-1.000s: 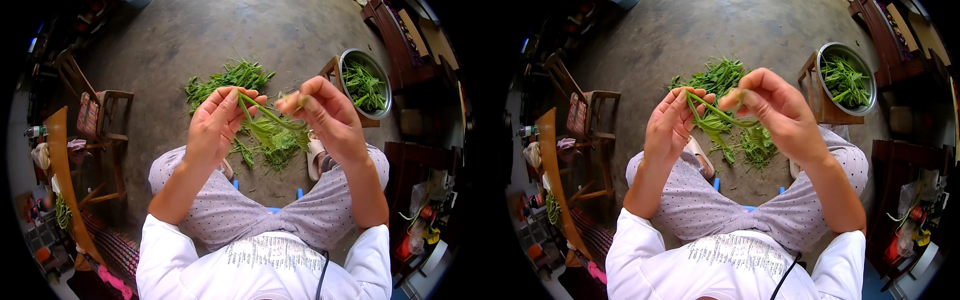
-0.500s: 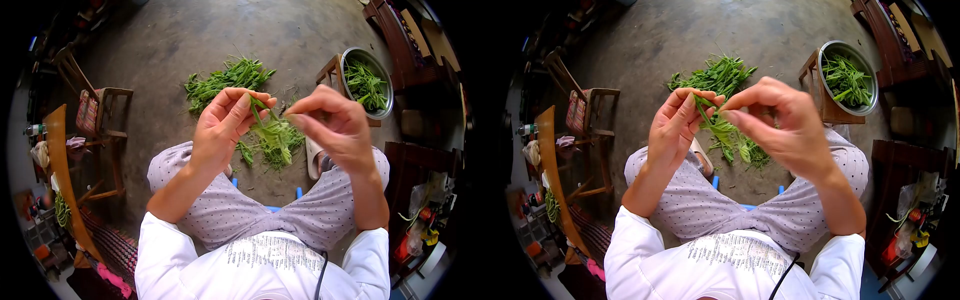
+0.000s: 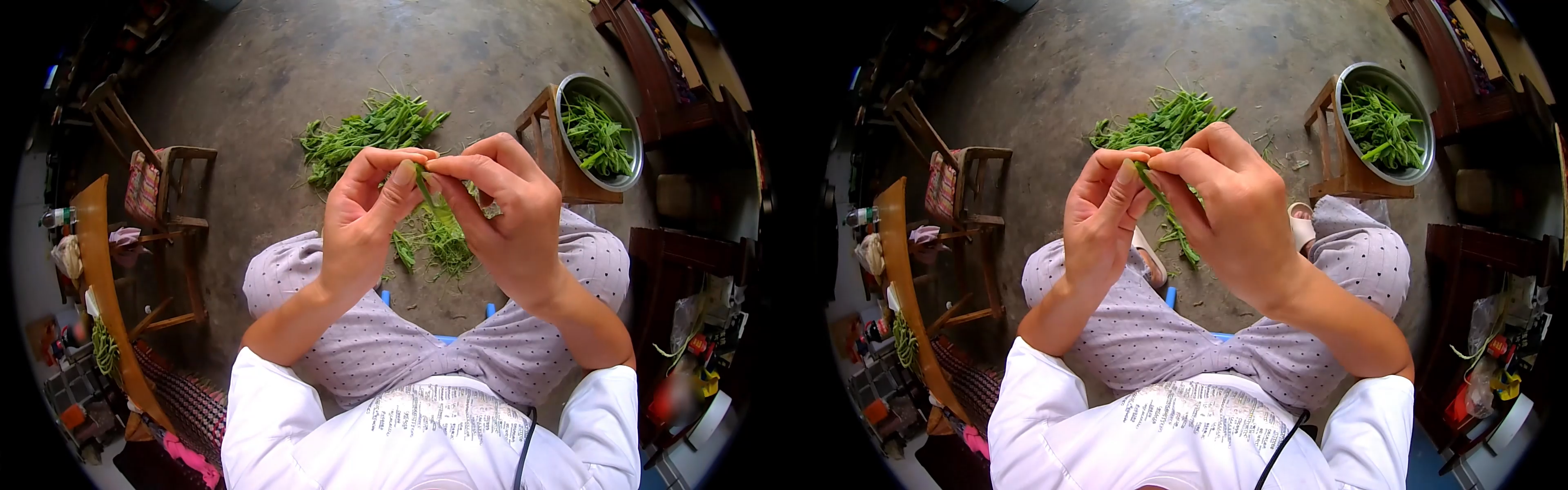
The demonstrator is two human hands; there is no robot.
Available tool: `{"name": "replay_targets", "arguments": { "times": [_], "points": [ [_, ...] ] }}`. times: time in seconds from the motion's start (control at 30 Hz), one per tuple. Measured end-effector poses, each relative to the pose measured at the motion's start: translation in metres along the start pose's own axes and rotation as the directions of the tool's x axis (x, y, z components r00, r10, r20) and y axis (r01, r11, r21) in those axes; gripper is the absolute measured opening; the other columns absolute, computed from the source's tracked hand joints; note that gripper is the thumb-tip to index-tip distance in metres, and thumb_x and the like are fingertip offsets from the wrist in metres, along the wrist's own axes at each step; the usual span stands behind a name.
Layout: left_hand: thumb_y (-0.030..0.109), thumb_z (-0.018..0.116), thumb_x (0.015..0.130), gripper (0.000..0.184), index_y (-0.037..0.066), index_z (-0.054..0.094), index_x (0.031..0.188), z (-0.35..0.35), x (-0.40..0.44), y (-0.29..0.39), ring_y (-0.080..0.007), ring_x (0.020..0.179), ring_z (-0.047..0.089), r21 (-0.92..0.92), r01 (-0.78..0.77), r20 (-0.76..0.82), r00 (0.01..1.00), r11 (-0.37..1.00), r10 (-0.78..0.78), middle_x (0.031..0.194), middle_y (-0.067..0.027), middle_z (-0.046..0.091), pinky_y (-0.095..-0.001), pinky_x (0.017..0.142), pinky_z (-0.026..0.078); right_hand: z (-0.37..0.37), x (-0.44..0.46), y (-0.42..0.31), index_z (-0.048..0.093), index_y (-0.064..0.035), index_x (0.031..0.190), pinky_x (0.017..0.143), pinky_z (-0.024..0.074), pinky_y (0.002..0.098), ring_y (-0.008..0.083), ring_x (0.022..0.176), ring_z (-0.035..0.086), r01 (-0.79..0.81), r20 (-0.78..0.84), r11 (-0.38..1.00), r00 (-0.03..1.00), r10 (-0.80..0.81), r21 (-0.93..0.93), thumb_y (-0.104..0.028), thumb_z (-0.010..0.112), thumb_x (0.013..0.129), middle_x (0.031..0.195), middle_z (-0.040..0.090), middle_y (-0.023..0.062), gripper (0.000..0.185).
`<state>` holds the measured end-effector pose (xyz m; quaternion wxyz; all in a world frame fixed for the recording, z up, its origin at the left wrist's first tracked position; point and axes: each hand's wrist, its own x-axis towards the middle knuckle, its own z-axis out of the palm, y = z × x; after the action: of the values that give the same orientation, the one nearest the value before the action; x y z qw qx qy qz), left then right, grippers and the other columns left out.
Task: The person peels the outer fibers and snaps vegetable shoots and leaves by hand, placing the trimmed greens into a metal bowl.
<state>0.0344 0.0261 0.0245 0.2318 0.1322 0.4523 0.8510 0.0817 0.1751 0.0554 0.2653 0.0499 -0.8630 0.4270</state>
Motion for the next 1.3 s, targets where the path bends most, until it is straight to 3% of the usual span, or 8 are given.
{"name": "replay_targets", "arguments": {
  "times": [0.2, 0.53, 0.63, 0.7, 0.87, 1.07, 1.2, 1.3],
  "points": [
    [0.01, 0.051, 0.096, 0.015, -0.001, 0.055, 0.105, -0.005, -0.001, -0.003, -0.0148, 0.101, 0.059, 0.062, -0.003, -0.043, 0.999, 0.998, 0.006, 0.109, -0.0119, 0.061, -0.0282, 0.091, 0.049, 0.009, -0.001, 0.001, 0.062, -0.001, 0.084, 0.059, 0.0475, 0.0358, 0.0268, 0.068, 0.057, 0.123, -0.025, 0.99, 0.992, -0.126, -0.073, -0.001, 0.068, 0.073, 0.077, 0.056, 0.0107, 0.013],
    [0.013, 0.056, 0.094, 0.015, 0.0, 0.058, 0.102, -0.002, -0.003, -0.005, -0.0094, 0.093, 0.059, 0.171, -0.022, -0.06, 0.998, 0.985, 0.033, 0.1, -0.0069, 0.064, -0.0232, 0.082, 0.049, 0.013, -0.001, 0.003, 0.062, -0.0019, 0.085, 0.055, 0.0459, 0.029, 0.0193, 0.064, 0.057, 0.174, -0.013, 0.974, 0.984, -0.178, -0.148, 0.003, 0.07, 0.07, 0.078, 0.056, 0.0086, 0.018],
    [0.012, 0.054, 0.095, 0.016, -0.001, 0.057, 0.103, 0.001, -0.002, -0.002, -0.0103, 0.095, 0.059, 0.154, -0.02, -0.062, 0.998, 0.988, 0.03, 0.102, -0.0072, 0.063, -0.0247, 0.085, 0.049, 0.01, 0.002, -0.004, 0.059, -0.0005, 0.082, 0.059, 0.0467, 0.0347, 0.0256, 0.067, 0.055, 0.056, -0.011, 0.996, 0.998, -0.057, -0.068, 0.0, 0.066, 0.073, 0.077, 0.053, 0.0106, 0.011],
    [0.013, 0.051, 0.096, 0.016, -0.001, 0.055, 0.104, 0.004, 0.0, 0.002, -0.0131, 0.098, 0.059, 0.025, 0.002, -0.1, 0.995, 1.0, 0.0, 0.105, -0.0087, 0.062, -0.0272, 0.089, 0.049, 0.005, 0.005, -0.004, 0.063, 0.0003, 0.085, 0.059, 0.0465, 0.0299, 0.0192, 0.066, 0.057, -0.152, 0.037, 0.982, 0.988, 0.148, 0.111, -0.002, 0.066, 0.077, 0.078, 0.056, 0.0091, 0.009],
    [0.015, 0.047, 0.098, 0.019, 0.0, 0.052, 0.108, -0.003, 0.004, 0.013, -0.019, 0.102, 0.06, -0.03, 0.038, -0.142, 0.989, 0.999, -0.042, 0.105, -0.0116, 0.06, -0.0297, 0.091, 0.05, 0.0, 0.004, 0.016, 0.064, 0.0008, 0.091, 0.061, 0.0446, 0.0233, 0.009, 0.07, 0.056, -0.241, 0.149, 0.897, 0.969, 0.198, 0.372, -0.007, 0.064, 0.086, 0.083, 0.059, 0.0058, 0.009],
    [0.012, 0.047, 0.098, 0.02, -0.002, 0.051, 0.111, -0.019, 0.009, 0.017, -0.0225, 0.108, 0.059, -0.169, 0.074, -0.111, 0.989, 0.983, -0.094, 0.108, -0.0136, 0.06, -0.0248, 0.089, 0.053, -0.014, 0.003, 0.023, 0.053, -0.0032, 0.104, 0.067, 0.0442, 0.0196, 0.0059, 0.072, 0.053, -0.485, 0.379, 0.452, 0.873, 0.308, 0.749, -0.014, 0.052, 0.096, 0.087, 0.063, 0.0027, 0.013],
    [0.015, 0.046, 0.098, 0.02, -0.002, 0.051, 0.107, -0.026, 0.012, 0.021, -0.0241, 0.104, 0.06, -0.192, 0.048, -0.15, 0.986, 0.98, -0.077, 0.103, -0.0124, 0.059, -0.0267, 0.09, 0.052, -0.037, 0.003, 0.034, 0.049, -0.0026, 0.103, 0.066, 0.0442, 0.0199, 0.0071, 0.072, 0.053, -0.629, 0.54, 0.422, 0.777, 0.324, 0.653, -0.016, 0.048, 0.098, 0.08, 0.058, 0.0016, 0.014],
    [0.015, 0.047, 0.098, 0.02, -0.002, 0.051, 0.107, -0.033, 0.013, 0.026, -0.0245, 0.105, 0.06, -0.191, 0.015, -0.162, 0.986, 0.981, -0.047, 0.103, -0.0128, 0.058, -0.0262, 0.09, 0.052, -0.06, 0.005, 0.044, 0.052, -0.0025, 0.097, 0.06, 0.0395, 0.0195, 0.0055, 0.067, 0.047, -0.653, 0.503, 0.642, 0.743, 0.442, 0.402, -0.012, 0.049, 0.097, 0.075, 0.051, -0.0015, 0.01]
  ]
}}
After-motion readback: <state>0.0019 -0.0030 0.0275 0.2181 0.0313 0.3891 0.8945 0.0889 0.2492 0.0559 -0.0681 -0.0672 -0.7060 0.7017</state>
